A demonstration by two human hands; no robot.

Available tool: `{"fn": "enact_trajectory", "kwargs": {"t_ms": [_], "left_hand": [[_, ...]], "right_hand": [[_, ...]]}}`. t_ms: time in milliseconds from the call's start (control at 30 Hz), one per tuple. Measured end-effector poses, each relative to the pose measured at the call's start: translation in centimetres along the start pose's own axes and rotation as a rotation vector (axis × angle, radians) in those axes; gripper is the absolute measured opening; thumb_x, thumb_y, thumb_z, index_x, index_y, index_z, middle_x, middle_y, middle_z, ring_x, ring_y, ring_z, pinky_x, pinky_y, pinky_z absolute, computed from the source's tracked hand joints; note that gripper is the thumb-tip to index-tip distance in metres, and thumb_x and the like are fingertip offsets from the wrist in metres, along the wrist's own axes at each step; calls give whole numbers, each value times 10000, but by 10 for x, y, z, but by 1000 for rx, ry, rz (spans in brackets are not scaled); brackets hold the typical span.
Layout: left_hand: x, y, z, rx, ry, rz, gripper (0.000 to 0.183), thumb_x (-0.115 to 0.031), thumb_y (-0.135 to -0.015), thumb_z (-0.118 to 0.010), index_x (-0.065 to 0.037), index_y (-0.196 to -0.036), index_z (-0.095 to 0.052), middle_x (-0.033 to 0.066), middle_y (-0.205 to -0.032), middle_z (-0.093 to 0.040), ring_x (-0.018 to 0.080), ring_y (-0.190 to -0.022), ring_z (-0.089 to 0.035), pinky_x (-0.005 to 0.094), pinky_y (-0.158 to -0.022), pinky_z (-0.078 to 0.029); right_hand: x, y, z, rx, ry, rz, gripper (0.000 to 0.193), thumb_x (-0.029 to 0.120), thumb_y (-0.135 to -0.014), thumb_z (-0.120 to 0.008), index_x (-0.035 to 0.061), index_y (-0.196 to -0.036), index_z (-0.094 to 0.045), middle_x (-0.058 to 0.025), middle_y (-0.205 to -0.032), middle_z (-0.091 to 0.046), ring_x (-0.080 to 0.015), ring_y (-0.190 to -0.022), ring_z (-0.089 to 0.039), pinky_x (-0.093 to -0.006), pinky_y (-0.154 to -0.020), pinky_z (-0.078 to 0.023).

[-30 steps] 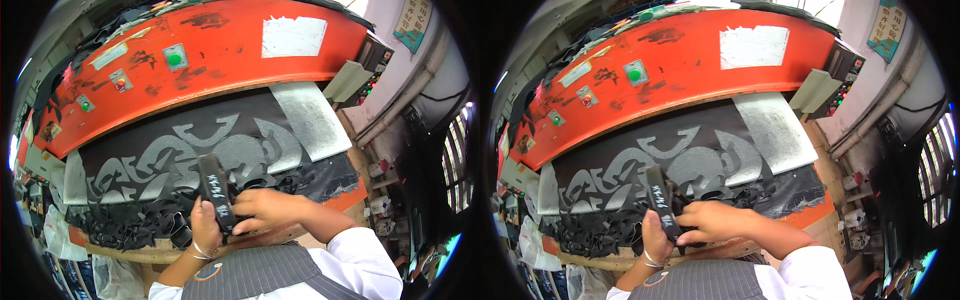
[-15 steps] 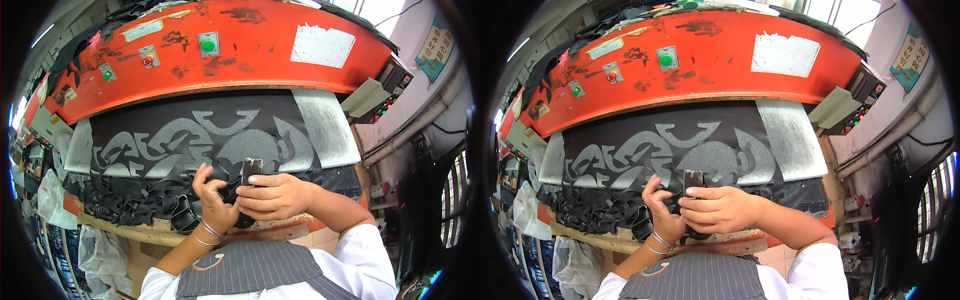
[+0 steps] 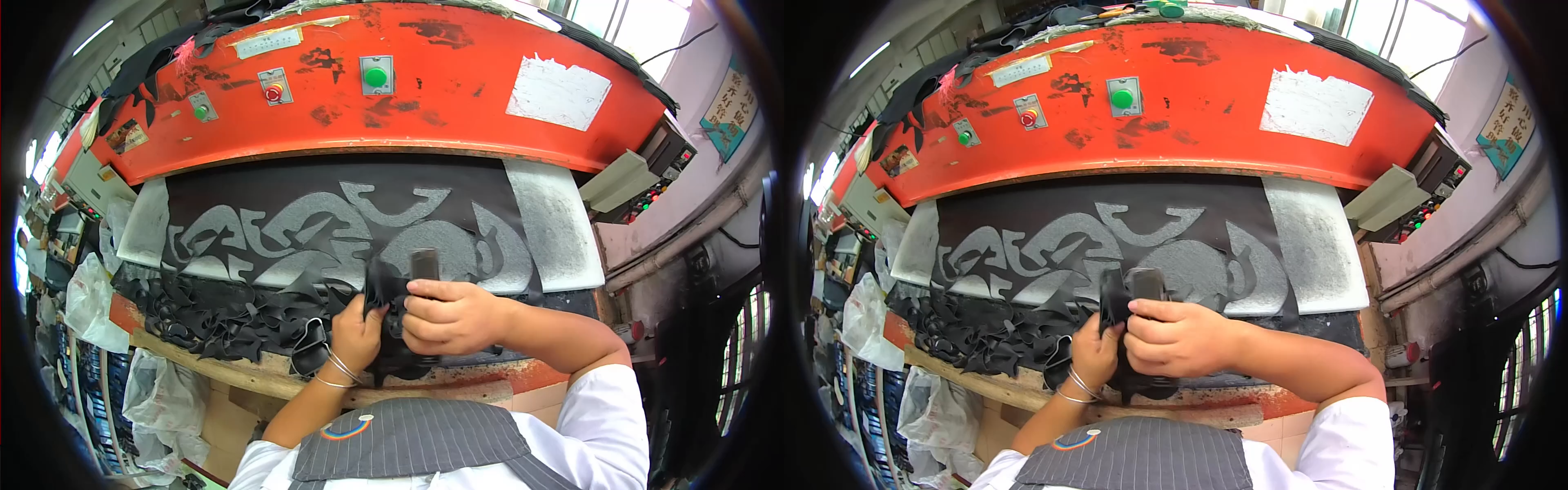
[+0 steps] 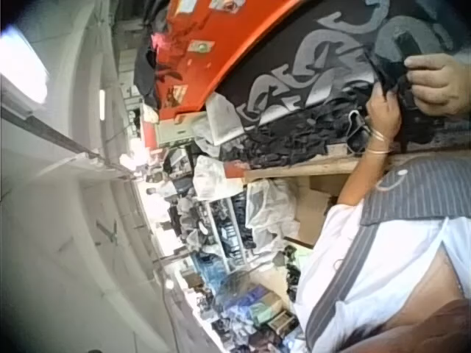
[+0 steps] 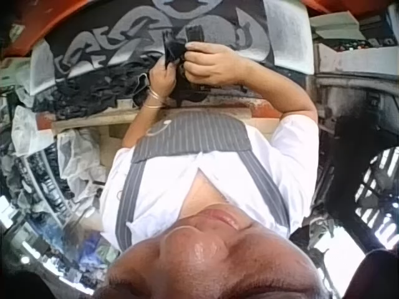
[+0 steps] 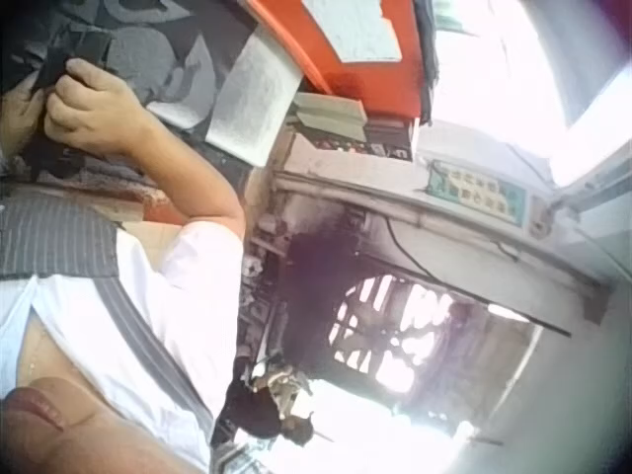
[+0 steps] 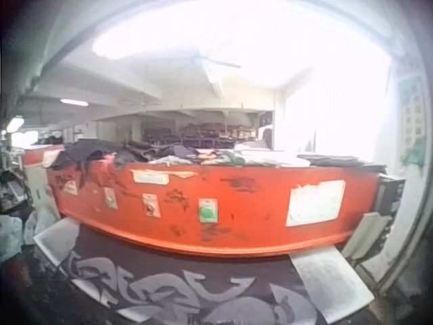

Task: Using a large hydraulic press and metal dies to cut shoe components from sheets of black leather.

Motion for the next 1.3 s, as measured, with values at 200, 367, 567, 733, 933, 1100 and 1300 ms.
{"fn": "enact_trajectory", "kwargs": {"t_ms": [200,367,567,733,933,1100,1300], "left_hand": [[30,3,7,-22,182,100,231,-218,-932,-596,9,-970,-620,197,-824,-671,281,-732,-665,350,-658,-499],[88,32,57,-215,668,390,264,-276,-1005,-489,-23,-947,-538,84,-783,-643,143,-665,-615,290,-630,-509],[66,31,73,-315,1294,359,280,-366,-994,-478,-90,-1018,-520,27,-710,-533,196,-680,-584,423,-754,-530],[41,47,81,-224,1363,399,287,-387,-997,-471,-116,-961,-559,-20,-632,-439,126,-526,-453,334,-589,-455],[42,90,108,-302,1230,394,302,-366,-1008,-463,-93,-932,-568,-27,-562,-402,104,-436,-393,299,-485,-402],[42,104,118,-306,1167,396,300,-360,-1007,-468,-82,-940,-559,-19,-559,-410,99,-427,-392,287,-473,-397],[36,133,135,-359,1225,368,314,-366,-1008,-459,-82,-942,-575,-24,-552,-385,89,-401,-357,291,-444,-396]], "right_hand": [[2,6,6,-112,-33,68,86,120,-735,-597,79,-810,-606,-45,-932,-574,-214,-950,-606,-378,-955,-519],[-65,67,41,-180,-62,-384,170,76,-722,-658,-1,-873,-656,-114,-846,-607,-296,-789,-618,-420,-745,-545],[-80,129,101,-350,-6,-993,261,17,-649,-664,-5,-907,-639,-113,-833,-579,-210,-724,-548,-294,-617,-432],[-49,175,88,-373,-156,-1350,194,-86,-651,-506,-26,-807,-604,-32,-721,-469,-130,-682,-435,-248,-632,-336],[1,210,29,-555,-579,-1623,235,-83,-548,-483,-20,-743,-597,14,-728,-483,-82,-661,-431,-220,-616,-325],[37,195,-28,-787,-1057,-1783,332,-119,-567,-477,-41,-845,-641,-72,-805,-655,-139,-690,-600,-248,-659,-477],[74,179,-64,-900,-1479,-1805,435,-134,-650,-536,-41,-1068,-614,-118,-957,-682,-231,-812,-674,-334,-757,-559]]}}
Point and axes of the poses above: each hand's wrist, its own y-axis away from the middle knuckle, its own z-axis out of the back of the hand, x = y × z, the point moved 10 cm from there along -y, towards the middle knuckle
